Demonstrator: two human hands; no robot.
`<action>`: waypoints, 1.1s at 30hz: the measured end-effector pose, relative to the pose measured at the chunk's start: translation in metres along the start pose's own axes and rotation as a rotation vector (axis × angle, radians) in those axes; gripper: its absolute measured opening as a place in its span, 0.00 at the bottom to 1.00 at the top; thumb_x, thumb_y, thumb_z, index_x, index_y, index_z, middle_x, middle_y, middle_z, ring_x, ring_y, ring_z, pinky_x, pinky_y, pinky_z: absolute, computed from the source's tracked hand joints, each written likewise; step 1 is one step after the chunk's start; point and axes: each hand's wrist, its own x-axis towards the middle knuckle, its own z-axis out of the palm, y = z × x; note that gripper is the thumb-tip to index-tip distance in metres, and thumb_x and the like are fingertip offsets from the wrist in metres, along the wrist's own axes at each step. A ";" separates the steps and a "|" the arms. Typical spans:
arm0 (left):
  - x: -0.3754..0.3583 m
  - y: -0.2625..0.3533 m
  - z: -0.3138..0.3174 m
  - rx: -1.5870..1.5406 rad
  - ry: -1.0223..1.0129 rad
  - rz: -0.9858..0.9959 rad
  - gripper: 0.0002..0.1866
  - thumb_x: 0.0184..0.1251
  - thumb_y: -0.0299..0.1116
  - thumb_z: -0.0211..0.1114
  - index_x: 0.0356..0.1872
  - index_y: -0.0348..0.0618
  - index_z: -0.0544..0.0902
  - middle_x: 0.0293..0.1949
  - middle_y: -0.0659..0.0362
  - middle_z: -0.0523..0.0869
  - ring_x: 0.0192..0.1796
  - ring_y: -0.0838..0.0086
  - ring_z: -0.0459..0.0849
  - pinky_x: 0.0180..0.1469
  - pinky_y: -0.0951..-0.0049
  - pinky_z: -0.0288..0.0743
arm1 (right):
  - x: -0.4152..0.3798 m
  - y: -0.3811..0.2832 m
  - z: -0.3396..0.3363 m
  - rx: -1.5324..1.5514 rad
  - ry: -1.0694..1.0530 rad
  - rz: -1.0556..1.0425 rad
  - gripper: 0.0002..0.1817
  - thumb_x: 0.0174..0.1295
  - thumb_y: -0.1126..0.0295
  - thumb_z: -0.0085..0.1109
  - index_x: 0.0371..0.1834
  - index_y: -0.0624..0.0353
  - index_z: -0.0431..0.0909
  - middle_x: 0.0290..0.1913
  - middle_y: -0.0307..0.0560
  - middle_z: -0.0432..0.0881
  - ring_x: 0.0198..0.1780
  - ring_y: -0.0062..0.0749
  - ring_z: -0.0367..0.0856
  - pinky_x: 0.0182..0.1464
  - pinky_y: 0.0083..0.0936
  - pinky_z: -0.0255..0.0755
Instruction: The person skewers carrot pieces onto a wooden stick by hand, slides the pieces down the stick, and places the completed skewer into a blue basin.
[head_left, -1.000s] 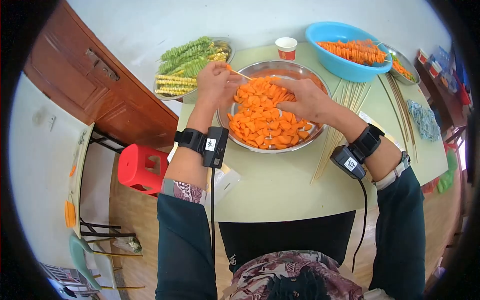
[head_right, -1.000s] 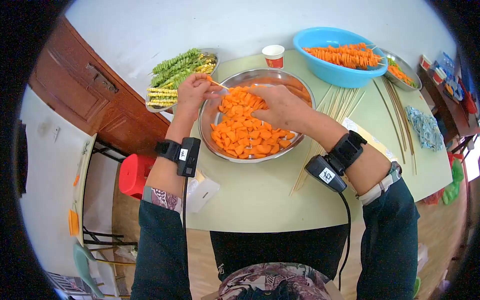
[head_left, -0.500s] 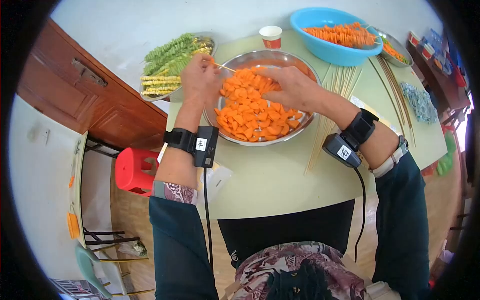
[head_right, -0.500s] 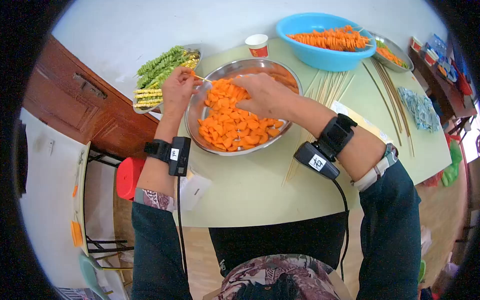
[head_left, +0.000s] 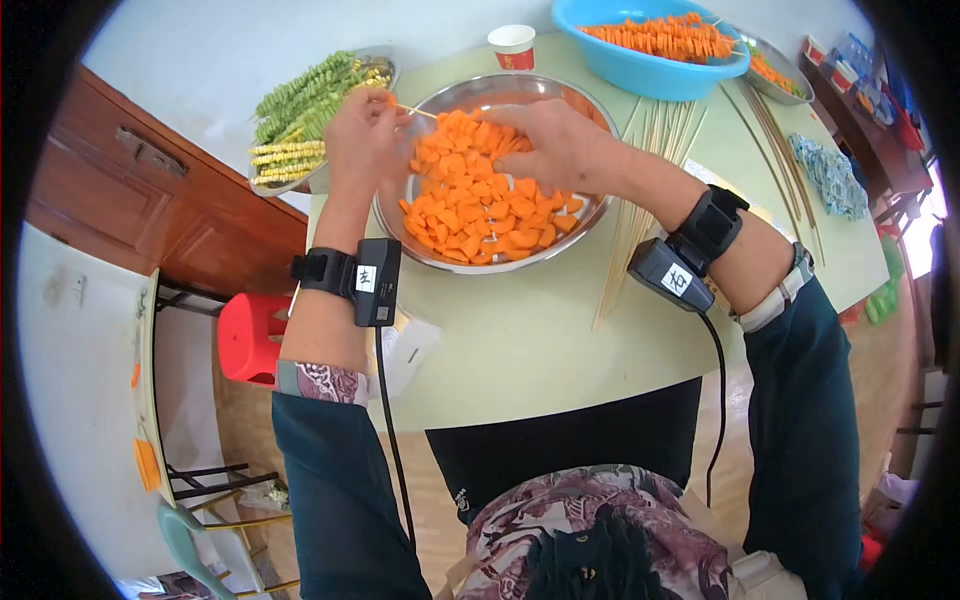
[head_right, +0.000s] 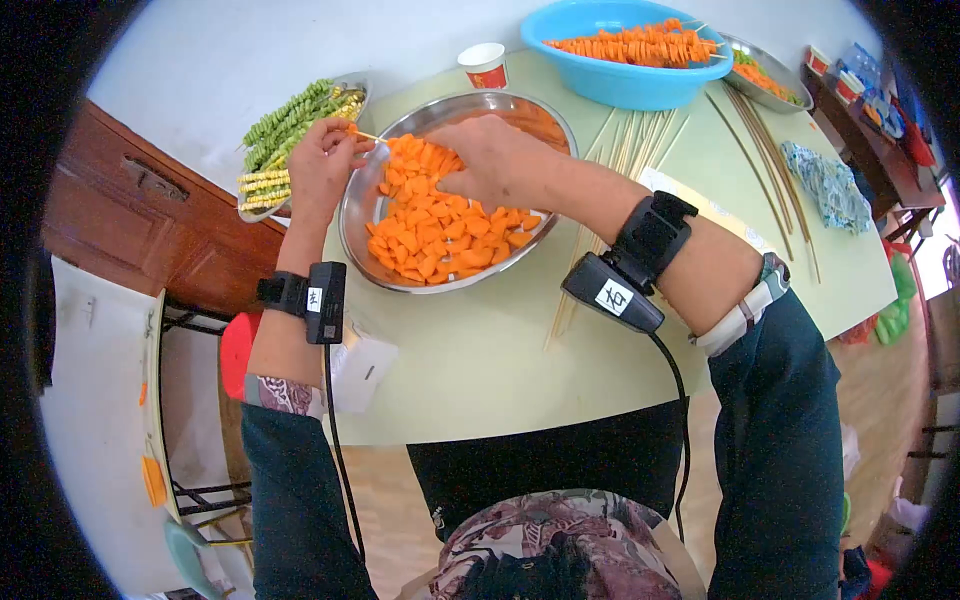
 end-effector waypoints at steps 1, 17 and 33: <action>-0.001 0.003 0.001 -0.094 0.015 -0.033 0.08 0.61 0.22 0.53 0.41 0.31 0.75 0.32 0.52 0.83 0.37 0.72 0.85 0.33 0.78 0.79 | 0.000 0.001 0.002 0.002 -0.005 0.004 0.27 0.55 0.71 0.55 0.61 0.65 0.64 0.34 0.56 0.81 0.21 0.29 0.80 0.27 0.23 0.76; -0.008 0.016 0.006 -0.218 -0.131 0.006 0.10 0.62 0.22 0.53 0.43 0.32 0.75 0.35 0.54 0.84 0.38 0.72 0.85 0.34 0.79 0.80 | 0.000 -0.005 -0.001 0.080 0.013 0.041 0.26 0.56 0.70 0.53 0.59 0.69 0.64 0.31 0.59 0.80 0.23 0.33 0.82 0.31 0.26 0.78; -0.009 0.022 0.007 -0.334 -0.169 0.013 0.20 0.58 0.25 0.59 0.53 0.38 0.73 0.33 0.57 0.84 0.33 0.77 0.84 0.30 0.81 0.77 | 0.006 0.003 -0.004 0.055 0.159 0.039 0.26 0.53 0.68 0.56 0.54 0.72 0.68 0.28 0.58 0.81 0.20 0.33 0.82 0.31 0.26 0.77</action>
